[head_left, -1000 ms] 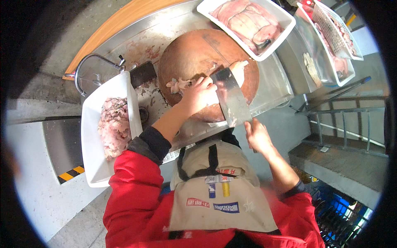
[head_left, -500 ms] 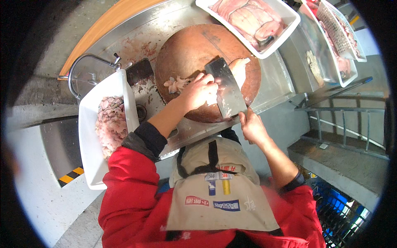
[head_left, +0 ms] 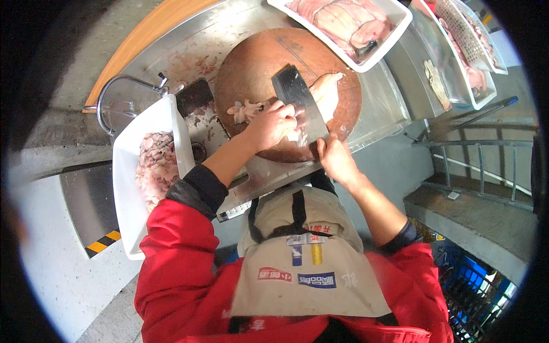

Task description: The person uses a cleaver to slice a piece of raw meat on a round wooden cutting board. Sliced pieces are placed into a white tray. The person briefly sharpens the cleaver on a honing steel and rinses the tray under running water before resuming slicing.

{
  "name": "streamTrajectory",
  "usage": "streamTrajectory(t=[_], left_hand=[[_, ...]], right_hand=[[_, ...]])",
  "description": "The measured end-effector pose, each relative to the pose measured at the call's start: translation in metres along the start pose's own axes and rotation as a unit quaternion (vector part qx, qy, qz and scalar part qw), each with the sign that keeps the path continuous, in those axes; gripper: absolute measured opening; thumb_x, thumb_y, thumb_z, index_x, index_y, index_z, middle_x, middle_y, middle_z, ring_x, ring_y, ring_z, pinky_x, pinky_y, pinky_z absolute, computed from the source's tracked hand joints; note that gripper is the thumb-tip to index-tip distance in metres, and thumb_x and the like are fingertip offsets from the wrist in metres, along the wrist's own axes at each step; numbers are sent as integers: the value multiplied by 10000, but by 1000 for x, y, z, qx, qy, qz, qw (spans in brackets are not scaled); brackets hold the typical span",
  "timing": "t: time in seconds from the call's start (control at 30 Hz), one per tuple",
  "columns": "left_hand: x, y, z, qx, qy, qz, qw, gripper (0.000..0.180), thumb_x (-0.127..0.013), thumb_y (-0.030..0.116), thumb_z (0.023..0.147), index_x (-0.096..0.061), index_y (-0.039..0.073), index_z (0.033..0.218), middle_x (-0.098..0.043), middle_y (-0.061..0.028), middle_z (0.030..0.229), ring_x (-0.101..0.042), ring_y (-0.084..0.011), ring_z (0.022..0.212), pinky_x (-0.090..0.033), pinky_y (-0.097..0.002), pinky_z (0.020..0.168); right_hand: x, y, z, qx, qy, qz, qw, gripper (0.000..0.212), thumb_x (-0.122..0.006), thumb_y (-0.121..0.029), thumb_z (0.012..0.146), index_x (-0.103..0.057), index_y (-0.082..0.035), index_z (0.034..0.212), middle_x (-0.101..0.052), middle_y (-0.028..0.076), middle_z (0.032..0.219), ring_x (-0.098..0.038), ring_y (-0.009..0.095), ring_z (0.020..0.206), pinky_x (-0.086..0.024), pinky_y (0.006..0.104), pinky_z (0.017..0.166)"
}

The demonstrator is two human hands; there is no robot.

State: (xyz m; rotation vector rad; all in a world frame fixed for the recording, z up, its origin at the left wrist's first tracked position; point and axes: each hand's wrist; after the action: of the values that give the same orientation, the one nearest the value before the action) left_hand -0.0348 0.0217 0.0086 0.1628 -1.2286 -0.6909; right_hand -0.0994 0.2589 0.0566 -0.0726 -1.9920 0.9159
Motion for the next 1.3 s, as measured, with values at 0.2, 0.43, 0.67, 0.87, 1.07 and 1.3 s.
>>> streamTrajectory(t=[0.2, 0.43, 0.67, 0.87, 1.07, 1.3], left_hand=[[-8, 2, -9, 36, -7, 59, 998, 51, -662, 129, 855, -675, 83, 873, -594, -57, 998, -590, -283, 1032, -535, -388, 874], [38, 14, -12, 236, -54, 209, 948, 181, -680, 147, 885, -699, 66, 1045, -611, -116, 1108, -605, -306, 1104, -577, -499, 892], [38, 32, 5, 247, -54, 173, 952, 180, -679, 80, 857, -659, 60, 1034, -590, -132, 1144, -607, -352, 1097, -552, -471, 893], [-11, 12, 14, 71, 40, 22, 996, 127, -695, 122, 866, -657, 101, 986, -588, -80, 1109, -592, -304, 1068, -534, -416, 903], [-14, -1, 13, 69, 11, -16, 997, 73, -697, 161, 852, -662, 109, 889, -595, -77, 1052, -580, -296, 1049, -501, -395, 911], [-4, -7, 2, 33, -26, 25, 999, 116, -647, 209, 887, -697, 104, 890, -641, -49, 1057, -580, -284, 1054, -501, -381, 961]], right_hand=[[-5, 54, -71, -6, -38, -118, 992, 401, -560, -271, 1040, -534, 121, 1118, -684, 336, 817, -693, 513, 806, -547, 571, 743], [62, 62, -125, -121, -142, -52, 981, 423, -524, -307, 1057, -550, 106, 1141, -670, 265, 665, -686, 440, 593, -574, 530, 630], [60, 16, -37, -99, -96, 37, 990, 414, -497, -317, 1073, -567, 91, 1082, -666, 233, 683, -689, 326, 537, -552, 455, 536], [46, 32, -64, -125, -86, -51, 987, 429, -519, -312, 1055, -562, 106, 1139, -685, 365, 888, -680, 536, 876, -548, 586, 789], [33, 28, -40, -94, -75, -17, 993, 418, -535, -287, 1044, -556, 122, 1133, -667, 407, 921, -648, 583, 986, -519, 624, 874], [4, -5, 16, 30, 14, -24, 999, 414, -522, -266, 1047, -517, 121, 1196, -657, 406, 847, -663, 572, 874, -554, 604, 715]])
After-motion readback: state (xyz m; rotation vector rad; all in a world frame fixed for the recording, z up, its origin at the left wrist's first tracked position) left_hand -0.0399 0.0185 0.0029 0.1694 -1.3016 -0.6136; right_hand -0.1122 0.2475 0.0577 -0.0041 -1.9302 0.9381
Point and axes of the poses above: each hand's wrist, its own z-axis towards the middle knuckle, its own x-axis out of the back of the hand, y = z × x
